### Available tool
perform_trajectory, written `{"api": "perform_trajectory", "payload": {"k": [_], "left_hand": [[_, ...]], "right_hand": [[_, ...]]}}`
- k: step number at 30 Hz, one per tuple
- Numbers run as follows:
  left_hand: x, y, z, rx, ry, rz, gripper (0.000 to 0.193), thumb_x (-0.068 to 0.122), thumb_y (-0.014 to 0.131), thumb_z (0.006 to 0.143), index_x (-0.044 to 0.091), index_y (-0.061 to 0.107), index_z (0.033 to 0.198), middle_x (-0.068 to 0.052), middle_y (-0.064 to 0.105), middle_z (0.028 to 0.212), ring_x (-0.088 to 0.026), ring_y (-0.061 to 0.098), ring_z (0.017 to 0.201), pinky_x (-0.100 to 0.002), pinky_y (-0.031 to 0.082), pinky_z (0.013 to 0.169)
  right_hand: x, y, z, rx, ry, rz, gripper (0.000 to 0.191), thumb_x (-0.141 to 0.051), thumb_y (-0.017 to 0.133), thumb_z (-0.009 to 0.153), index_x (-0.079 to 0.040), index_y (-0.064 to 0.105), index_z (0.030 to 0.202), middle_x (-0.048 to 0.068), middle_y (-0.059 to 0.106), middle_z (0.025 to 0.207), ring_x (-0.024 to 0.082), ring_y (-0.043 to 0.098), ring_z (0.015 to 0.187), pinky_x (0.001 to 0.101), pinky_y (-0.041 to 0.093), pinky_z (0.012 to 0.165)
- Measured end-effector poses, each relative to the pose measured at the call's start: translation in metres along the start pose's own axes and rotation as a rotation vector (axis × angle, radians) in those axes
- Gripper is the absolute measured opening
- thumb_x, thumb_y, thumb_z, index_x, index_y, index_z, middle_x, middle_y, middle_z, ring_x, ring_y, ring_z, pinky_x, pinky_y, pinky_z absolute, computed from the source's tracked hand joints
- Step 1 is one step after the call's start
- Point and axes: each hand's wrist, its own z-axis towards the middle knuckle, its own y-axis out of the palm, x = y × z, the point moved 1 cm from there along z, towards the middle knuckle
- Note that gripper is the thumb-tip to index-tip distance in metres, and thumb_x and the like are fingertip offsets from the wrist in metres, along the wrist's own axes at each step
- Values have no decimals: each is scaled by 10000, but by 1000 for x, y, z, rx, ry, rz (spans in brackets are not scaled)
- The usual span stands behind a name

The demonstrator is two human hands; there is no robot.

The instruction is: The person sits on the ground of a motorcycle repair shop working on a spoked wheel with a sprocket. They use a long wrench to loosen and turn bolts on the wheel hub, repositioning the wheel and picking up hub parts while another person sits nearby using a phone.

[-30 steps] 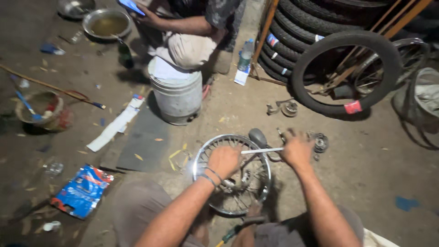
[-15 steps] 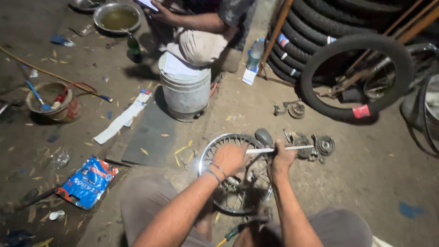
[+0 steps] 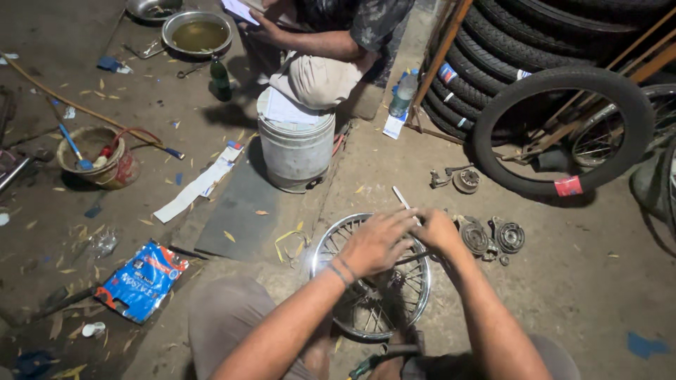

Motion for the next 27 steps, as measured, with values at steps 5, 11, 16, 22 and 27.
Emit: {"api": "perform_trajectory", "payload": {"k": [5, 11, 16, 22, 27], "left_hand": [[-29, 37, 42, -138, 7, -7, 437, 418, 544, 1019, 100, 677, 1286, -113, 558, 1508, -321, 355, 1510, -552, 283, 1222], [-41, 58, 63, -224, -53, 200, 426, 473, 553, 958, 105, 741, 1063, -147, 546, 1486, -342, 299, 1507, -605, 261, 1156], [-28, 52, 62, -302, -134, 376, 474, 510, 552, 960, 95, 764, 1048, -153, 678, 1205, -332, 516, 1303, -630, 244, 1206], [-41, 59, 69, -371, -92, 400, 545, 552, 528, 965, 83, 799, 901, -158, 752, 965, -354, 635, 1076, -577, 363, 1070], [-61, 71, 85, -395, -66, 464, 499, 531, 558, 916, 120, 812, 790, -160, 760, 844, -352, 677, 990, -511, 425, 1007]], "right_hand": [[-4, 24, -43, 175, 21, -181, 423, -372, 728, 826, -103, 700, 1152, 236, 731, 961, 448, 695, 907, 530, 552, 793], [-39, 30, -138, 170, 205, -73, 733, -376, 730, 792, -86, 405, 1381, 182, 748, 859, 452, 704, 792, 575, 544, 679], [-18, 0, -125, 132, 94, -288, 532, -331, 721, 820, -96, 512, 1249, 221, 712, 883, 463, 689, 761, 574, 536, 639], [-7, 1, -134, 189, 87, -382, 348, -281, 671, 887, -103, 564, 1166, 212, 709, 876, 457, 686, 748, 569, 539, 647], [-23, 31, -142, 277, 93, -350, 622, -372, 740, 773, -23, 542, 1249, 246, 684, 788, 465, 673, 642, 566, 527, 547]]}}
